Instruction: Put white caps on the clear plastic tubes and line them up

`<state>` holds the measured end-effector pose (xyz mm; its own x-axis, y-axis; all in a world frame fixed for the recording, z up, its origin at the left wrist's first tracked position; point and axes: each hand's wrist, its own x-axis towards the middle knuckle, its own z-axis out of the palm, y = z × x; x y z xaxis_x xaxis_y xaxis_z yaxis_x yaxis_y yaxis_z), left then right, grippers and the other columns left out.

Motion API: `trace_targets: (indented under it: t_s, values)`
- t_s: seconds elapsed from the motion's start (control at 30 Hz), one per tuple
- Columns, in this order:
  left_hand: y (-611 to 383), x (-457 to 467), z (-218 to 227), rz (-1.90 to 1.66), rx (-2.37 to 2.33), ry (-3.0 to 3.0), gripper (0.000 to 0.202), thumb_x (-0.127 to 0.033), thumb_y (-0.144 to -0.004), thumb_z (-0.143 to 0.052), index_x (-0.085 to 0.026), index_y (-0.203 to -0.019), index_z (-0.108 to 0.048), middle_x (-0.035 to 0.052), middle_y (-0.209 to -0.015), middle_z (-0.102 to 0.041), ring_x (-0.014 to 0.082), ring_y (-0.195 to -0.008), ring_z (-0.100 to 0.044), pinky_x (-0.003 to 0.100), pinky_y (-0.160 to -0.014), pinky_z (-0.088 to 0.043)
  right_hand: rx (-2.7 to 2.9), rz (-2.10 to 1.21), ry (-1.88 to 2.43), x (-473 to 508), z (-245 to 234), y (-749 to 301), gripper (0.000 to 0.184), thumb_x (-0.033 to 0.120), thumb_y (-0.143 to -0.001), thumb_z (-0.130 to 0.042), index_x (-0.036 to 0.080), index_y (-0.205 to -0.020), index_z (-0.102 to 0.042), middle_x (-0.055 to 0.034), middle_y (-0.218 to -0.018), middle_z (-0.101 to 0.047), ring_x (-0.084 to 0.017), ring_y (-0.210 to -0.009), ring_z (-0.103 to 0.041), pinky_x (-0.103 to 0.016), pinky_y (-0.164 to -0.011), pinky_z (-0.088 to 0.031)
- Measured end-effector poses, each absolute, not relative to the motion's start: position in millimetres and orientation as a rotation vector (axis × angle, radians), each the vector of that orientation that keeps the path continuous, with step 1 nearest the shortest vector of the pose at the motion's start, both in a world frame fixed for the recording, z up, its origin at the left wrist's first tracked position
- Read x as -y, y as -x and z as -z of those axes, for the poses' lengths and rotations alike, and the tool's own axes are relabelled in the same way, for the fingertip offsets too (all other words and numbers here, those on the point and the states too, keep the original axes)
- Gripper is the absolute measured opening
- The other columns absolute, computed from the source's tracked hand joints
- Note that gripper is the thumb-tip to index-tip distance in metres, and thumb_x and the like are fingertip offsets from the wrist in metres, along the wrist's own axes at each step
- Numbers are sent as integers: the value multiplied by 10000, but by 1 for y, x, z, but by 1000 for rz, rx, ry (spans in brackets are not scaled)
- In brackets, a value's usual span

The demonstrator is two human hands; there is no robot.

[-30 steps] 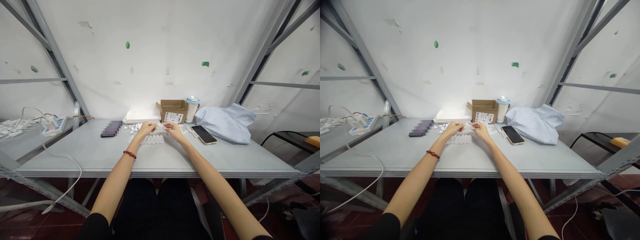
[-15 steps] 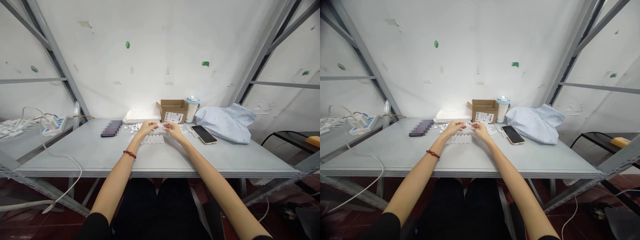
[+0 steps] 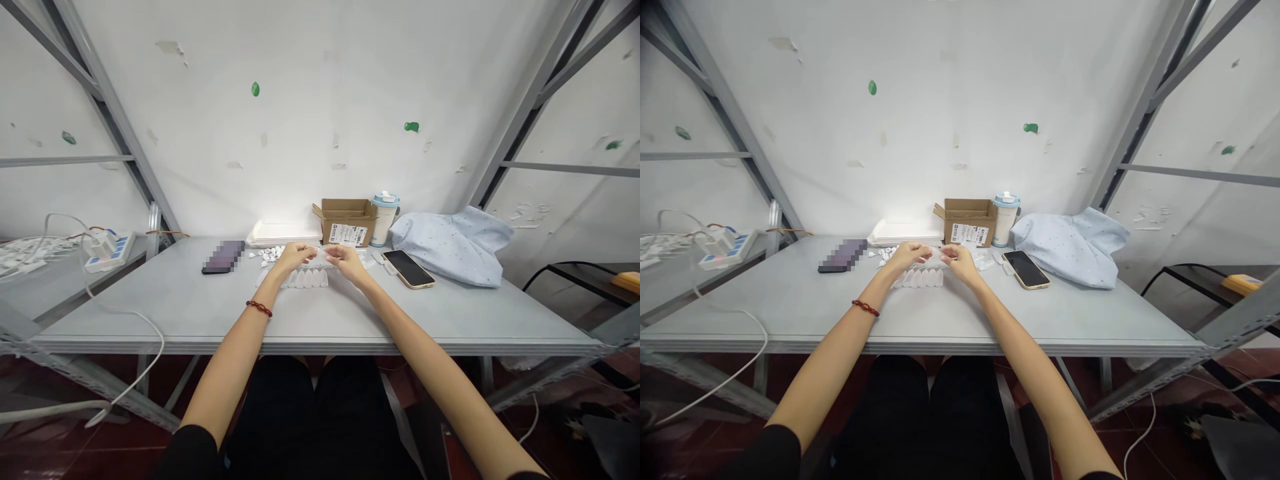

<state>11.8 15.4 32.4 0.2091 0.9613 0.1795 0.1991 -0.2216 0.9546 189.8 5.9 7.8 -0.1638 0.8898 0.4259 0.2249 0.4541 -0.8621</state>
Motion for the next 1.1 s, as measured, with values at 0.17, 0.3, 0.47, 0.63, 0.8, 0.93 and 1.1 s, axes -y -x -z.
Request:
trace_targets:
  t_s: [0.17, 0.3, 0.47, 0.63, 0.8, 0.93, 1.1]
  values:
    - [-13, -17, -30, -1104, -1162, -1626, 252, -395, -657, -660, -143, -662, -658, 51, -709, -655, 170, -730, -591, 288, -669, -460, 1828, -473, 1089, 1, -8, -183, 214, 215, -782, -574, 180, -988, -622, -50, -816, -688, -179, -778, -614, -307, -731, -445]
    - [-13, -16, -28, -1092, -1156, -1625, 303, -443, -652, -689, -142, -662, -655, 38, -668, -628, 148, -671, -561, 272, -636, -445, 1944, -317, 1089, 7, -7, -178, 292, 197, -798, -564, 188, -1088, -585, -38, -776, -664, -185, -734, -591, -302, -724, -421]
    - [-13, -16, -28, -1099, -1144, -1648, 361, -503, -645, -707, -146, -676, -659, 34, -658, -626, 141, -653, -554, 264, -627, -447, 1949, -297, 1091, 7, -6, -179, 312, 204, -818, -531, 206, -1127, -570, -17, -704, -621, -190, -710, -574, -296, -712, -409]
    - [-14, -15, -28, -1087, -1114, -1669, 366, -508, -655, -699, -147, -715, -679, 46, -719, -658, 136, -659, -562, 270, -642, -453, 1888, -357, 1112, 3, -4, -180, 319, 233, -822, -506, 189, -1130, -576, 14, -631, -567, -172, -633, -550, -289, -675, -414]
    - [-16, -13, -29, -1093, -1089, -1680, 283, -428, -650, -696, -152, -709, -682, 40, -718, -668, 129, -636, -554, 274, -644, -454, 1800, -502, 1101, 2, -5, -179, 325, 234, -824, -504, 175, -1138, -566, 37, -590, -546, -171, -627, -604, -288, -659, -454]
    - [-17, -12, -30, -1120, -1094, -1667, 243, -388, -632, -693, -155, -699, -676, 42, -735, -674, 141, -661, -565, 279, -644, -456, 1734, -641, 1082, 5, -9, -179, 279, 234, -820, -532, 177, -1091, -569, 38, -600, -590, -174, -633, -655, -301, -689, -487]
    - [-18, -13, -30, -1196, -1088, -1671, 228, -355, -629, -687, -153, -733, -664, 48, -772, -679, 167, -735, -592, 289, -663, -460, 1639, -752, 1069, 2, -10, -181, 222, 264, -806, -580, 188, -1014, -565, -1, -710, -688, -170, -664, -677, -323, -740, -498]
